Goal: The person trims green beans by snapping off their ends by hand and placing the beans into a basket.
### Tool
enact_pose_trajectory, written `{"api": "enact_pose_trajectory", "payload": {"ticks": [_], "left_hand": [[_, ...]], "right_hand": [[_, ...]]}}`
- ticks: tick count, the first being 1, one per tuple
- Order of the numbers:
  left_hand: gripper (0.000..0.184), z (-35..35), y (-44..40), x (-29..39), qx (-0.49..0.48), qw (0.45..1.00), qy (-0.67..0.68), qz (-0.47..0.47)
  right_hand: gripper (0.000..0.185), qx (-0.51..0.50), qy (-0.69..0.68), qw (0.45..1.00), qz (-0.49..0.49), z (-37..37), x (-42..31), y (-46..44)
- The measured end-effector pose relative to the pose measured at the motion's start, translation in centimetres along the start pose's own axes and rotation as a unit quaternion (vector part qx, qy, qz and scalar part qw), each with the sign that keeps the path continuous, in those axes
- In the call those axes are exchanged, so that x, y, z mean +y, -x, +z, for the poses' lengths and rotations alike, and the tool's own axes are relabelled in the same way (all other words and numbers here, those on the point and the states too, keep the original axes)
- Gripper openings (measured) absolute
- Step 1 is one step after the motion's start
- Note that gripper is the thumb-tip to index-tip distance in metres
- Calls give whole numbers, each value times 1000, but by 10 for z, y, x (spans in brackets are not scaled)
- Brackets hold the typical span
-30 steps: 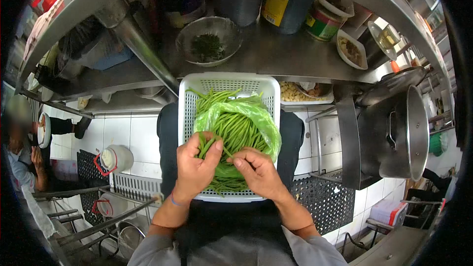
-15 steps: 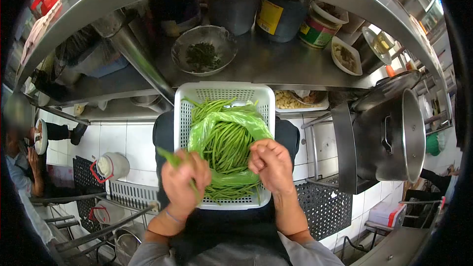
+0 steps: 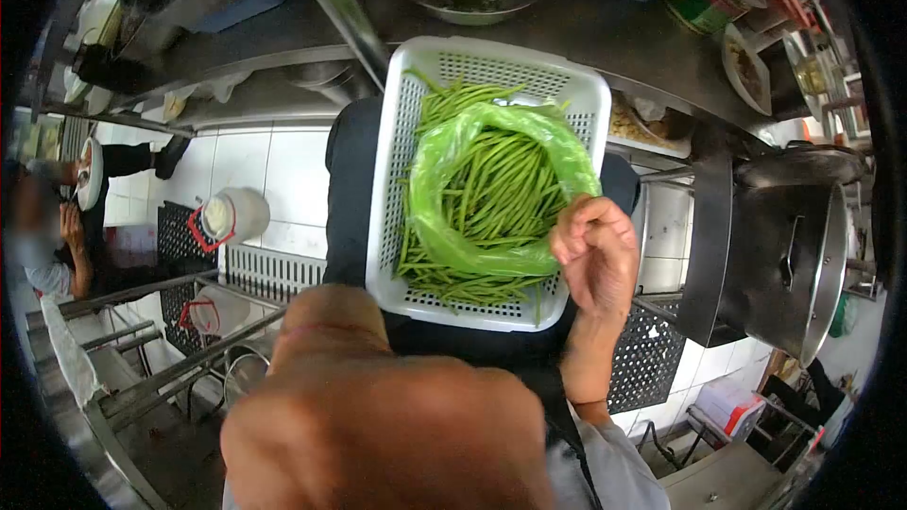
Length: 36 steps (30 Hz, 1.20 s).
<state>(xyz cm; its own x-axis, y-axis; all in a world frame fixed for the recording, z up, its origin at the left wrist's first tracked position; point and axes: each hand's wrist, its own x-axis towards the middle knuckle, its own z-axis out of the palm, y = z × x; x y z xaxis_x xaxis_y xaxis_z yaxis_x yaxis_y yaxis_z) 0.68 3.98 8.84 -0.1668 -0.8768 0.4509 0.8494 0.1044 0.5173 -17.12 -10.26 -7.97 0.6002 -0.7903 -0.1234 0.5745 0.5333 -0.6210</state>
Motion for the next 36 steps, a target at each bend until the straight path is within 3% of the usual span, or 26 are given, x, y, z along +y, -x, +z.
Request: {"api": "enact_pose_trajectory", "payload": {"ticks": [7, 24, 32, 36], "left_hand": [[25, -6, 0, 8, 7, 1000, -10, -5], [19, -4, -2, 9, -21, 999, -28, -23], [17, -4, 1, 14, -27, 999, -22, -25], [17, -6, 1, 14, -30, 999, -17, -25]], "right_hand": [[18, 39, 0, 999, -3, 1, -2, 4], [21, 25, -9, 999, -28, -5, -2, 9], [22, 40, 43, 998, -36, -5, 0, 10], [25, 43, 155, 987, -11, 6, -8, 9]]}}
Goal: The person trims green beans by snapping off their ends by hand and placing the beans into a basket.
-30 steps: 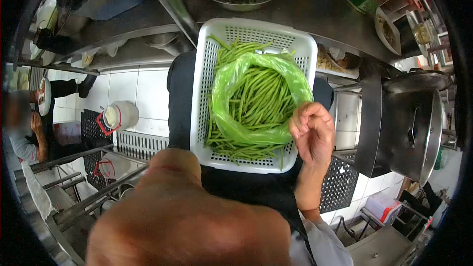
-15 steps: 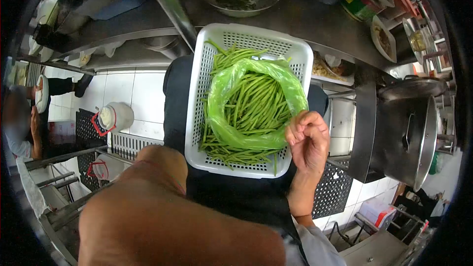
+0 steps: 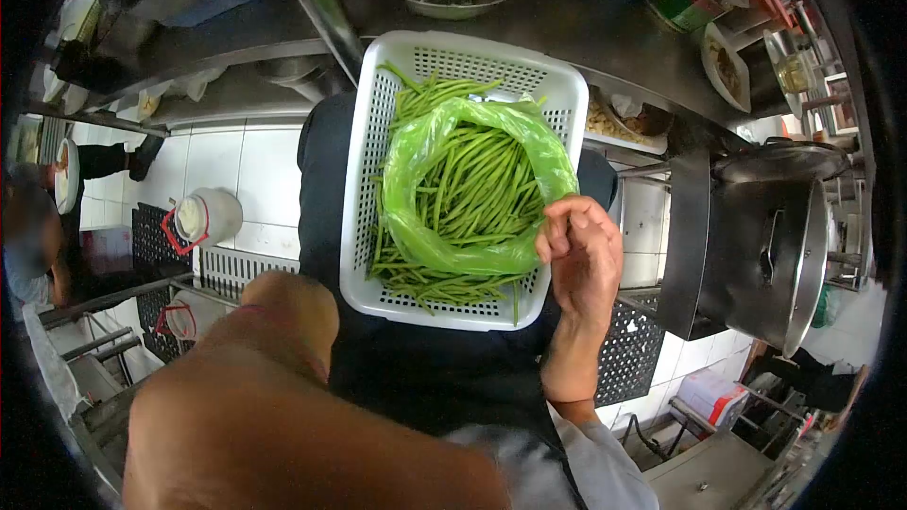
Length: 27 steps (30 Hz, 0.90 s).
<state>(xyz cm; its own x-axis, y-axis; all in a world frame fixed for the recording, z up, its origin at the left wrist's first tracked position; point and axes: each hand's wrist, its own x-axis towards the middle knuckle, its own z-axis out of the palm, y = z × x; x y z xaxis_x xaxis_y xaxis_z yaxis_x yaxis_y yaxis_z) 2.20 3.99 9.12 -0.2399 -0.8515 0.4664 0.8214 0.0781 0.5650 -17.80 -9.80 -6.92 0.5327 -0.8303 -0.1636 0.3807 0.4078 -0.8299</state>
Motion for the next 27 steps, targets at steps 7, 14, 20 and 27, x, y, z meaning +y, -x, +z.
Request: {"api": "enact_pose_trajectory", "payload": {"ticks": [7, 14, 20, 27], "left_hand": [[16, -3, -6, -2, -7, 1000, -7, -7], [16, -1, -5, -5, -3, 1000, -6, -8], [17, 1, -1, -4, -3, 1000, -2, -7], [19, 2, 0, -3, -5, 1000, -13, -8]], "right_hand": [[17, 61, 378, 923, -25, 8, 0, -15], [18, 48, 561, 811, -160, 19, 7, -35], [19, 22, 580, 803, -138, 20, 7, -38], [15, 23, 545, 833, -92, 27, 3, -30]]}}
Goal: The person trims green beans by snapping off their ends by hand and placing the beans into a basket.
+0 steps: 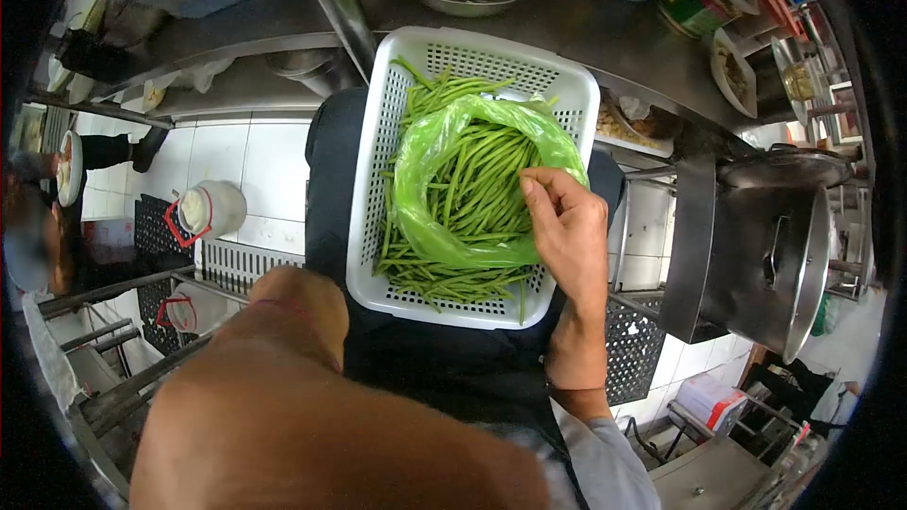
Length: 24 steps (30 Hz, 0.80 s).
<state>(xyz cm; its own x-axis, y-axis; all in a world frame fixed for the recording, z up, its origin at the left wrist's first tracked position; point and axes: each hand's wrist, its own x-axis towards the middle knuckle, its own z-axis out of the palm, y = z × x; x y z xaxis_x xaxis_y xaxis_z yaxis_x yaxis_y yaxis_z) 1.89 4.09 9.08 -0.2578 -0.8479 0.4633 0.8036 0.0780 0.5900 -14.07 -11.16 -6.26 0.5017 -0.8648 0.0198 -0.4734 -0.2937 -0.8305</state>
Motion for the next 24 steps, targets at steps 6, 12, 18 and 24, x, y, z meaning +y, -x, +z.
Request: {"api": "enact_pose_trajectory", "payload": {"ticks": [6, 12, 18, 24], "left_hand": [[21, -1, -3, 2, -1, 1000, -12, -3], [23, 0, -5, 3, 12, 999, -30, -17], [26, -24, 0, 2, 266, 907, -289, -153], [22, -65, -10, -57, 177, 713, -657, -169]], "right_hand": [[10, -14, 16, 999, -29, -17, -16, 10], [7, 23, -23, 996, -80, -33, -23, 15], [7, 19, -210, 974, -78, -63, -22, 29], [8, -50, -405, 913, -27, -40, -15, 28]]}}
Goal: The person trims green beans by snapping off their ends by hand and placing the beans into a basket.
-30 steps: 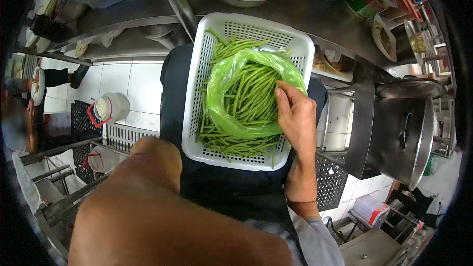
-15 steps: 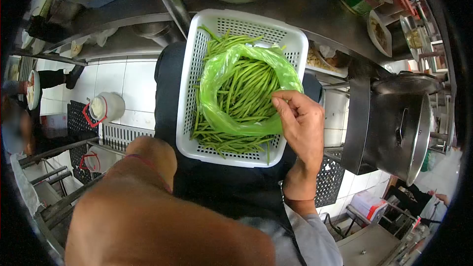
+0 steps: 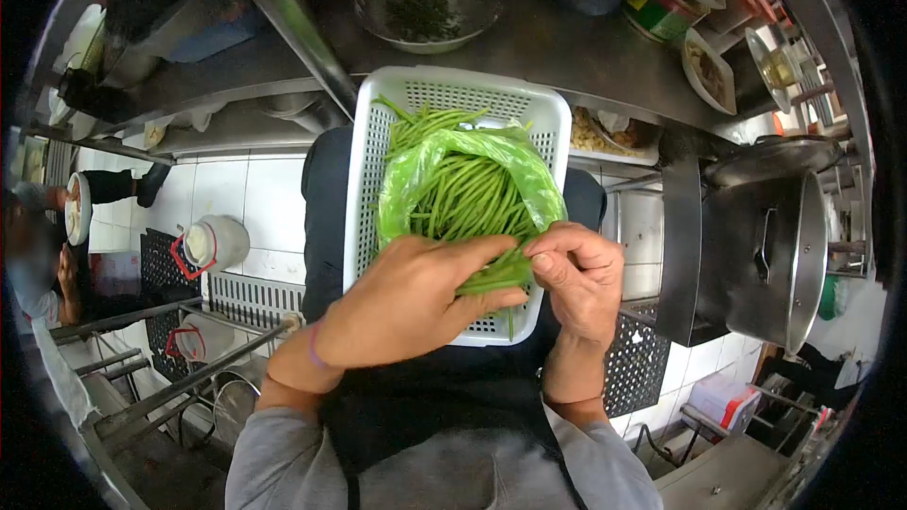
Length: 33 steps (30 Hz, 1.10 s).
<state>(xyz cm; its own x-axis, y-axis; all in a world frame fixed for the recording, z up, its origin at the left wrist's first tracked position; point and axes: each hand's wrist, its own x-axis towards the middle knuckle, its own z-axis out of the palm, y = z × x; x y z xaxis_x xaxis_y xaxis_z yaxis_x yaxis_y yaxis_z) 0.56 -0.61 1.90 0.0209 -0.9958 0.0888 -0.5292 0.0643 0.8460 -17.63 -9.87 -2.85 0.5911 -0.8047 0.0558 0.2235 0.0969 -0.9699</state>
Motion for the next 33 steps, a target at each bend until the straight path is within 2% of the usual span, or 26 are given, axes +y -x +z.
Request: {"api": "enact_pose_trajectory", "payload": {"ticks": [2, 4, 6, 11, 13, 14, 15, 17, 18, 19, 20, 21, 22, 24, 28, 29, 32, 33], "left_hand": [[18, -1, -6, -8, -34, 999, 33, -7], [17, -4, -7, -15, -70, 996, 61, -9], [16, -5, -5, -17, -72, 986, 138, -68], [15, 6, -3, -34, -38, 950, 268, -153], [14, 13, -2, -31, -2, 937, 298, -181], [14, 17, 1, -27, -18, 944, 284, -166], [14, 21, 4, -23, -34, 950, 271, -152], [15, 34, 12, -23, -39, 960, 263, -90], [15, 36, 9, -22, 29, 959, 264, -100], [15, 37, 7, -22, 97, 953, 265, -110], [16, 36, 5, -21, 164, 943, 265, -118], [13, 27, 3, -21, 194, 916, 300, -183], [13, 23, 3, -24, 220, 905, 328, -157], [13, 18, 2, -32, 273, 877, 382, -102], [11, 18, -1, -36, 348, 895, 275, -46], [11, 17, 0, -38, 354, 896, 265, -48], [13, 16, 2, -45, 346, 925, 154, -28], [15, 15, 2, -37, 330, 927, 163, -65]], "right_hand": [[8, 2, -25, 1000, -9, 1, 8, 1], [8, -19, 99, 993, -63, -6, 8, -2], [8, -55, 233, 963, -126, -9, 0, -4], [16, 3, 362, 898, -252, 6, 8, -5], [21, 28, 404, 875, -267, 11, 17, -3], [24, 41, 424, 862, -273, 14, 23, -2], [17, 59, 427, 851, -300, 16, 30, -4], [12, 112, 330, 919, -183, 22, 34, -2], [9, 138, 277, 943, -122, 24, 37, -1], [4, 152, 78, 985, -33, 21, 49, 0], [5, 108, -139, 983, 44, 10, 49, -1], [7, 87, -238, 966, 61, 11, 42, -5], [9, 62, -333, 938, 76, 12, 36, -9], [13, 19, -320, 942, 98, 11, 46, -7], [21, -27, -264, 949, 170, 24, 49, 5], [27, -69, -222, 958, 166, 24, 46, 6], [30, -85, -84, 978, 173, 32, 31, 11], [30, -80, -11, 978, 192, 33, 28, 11]]}}
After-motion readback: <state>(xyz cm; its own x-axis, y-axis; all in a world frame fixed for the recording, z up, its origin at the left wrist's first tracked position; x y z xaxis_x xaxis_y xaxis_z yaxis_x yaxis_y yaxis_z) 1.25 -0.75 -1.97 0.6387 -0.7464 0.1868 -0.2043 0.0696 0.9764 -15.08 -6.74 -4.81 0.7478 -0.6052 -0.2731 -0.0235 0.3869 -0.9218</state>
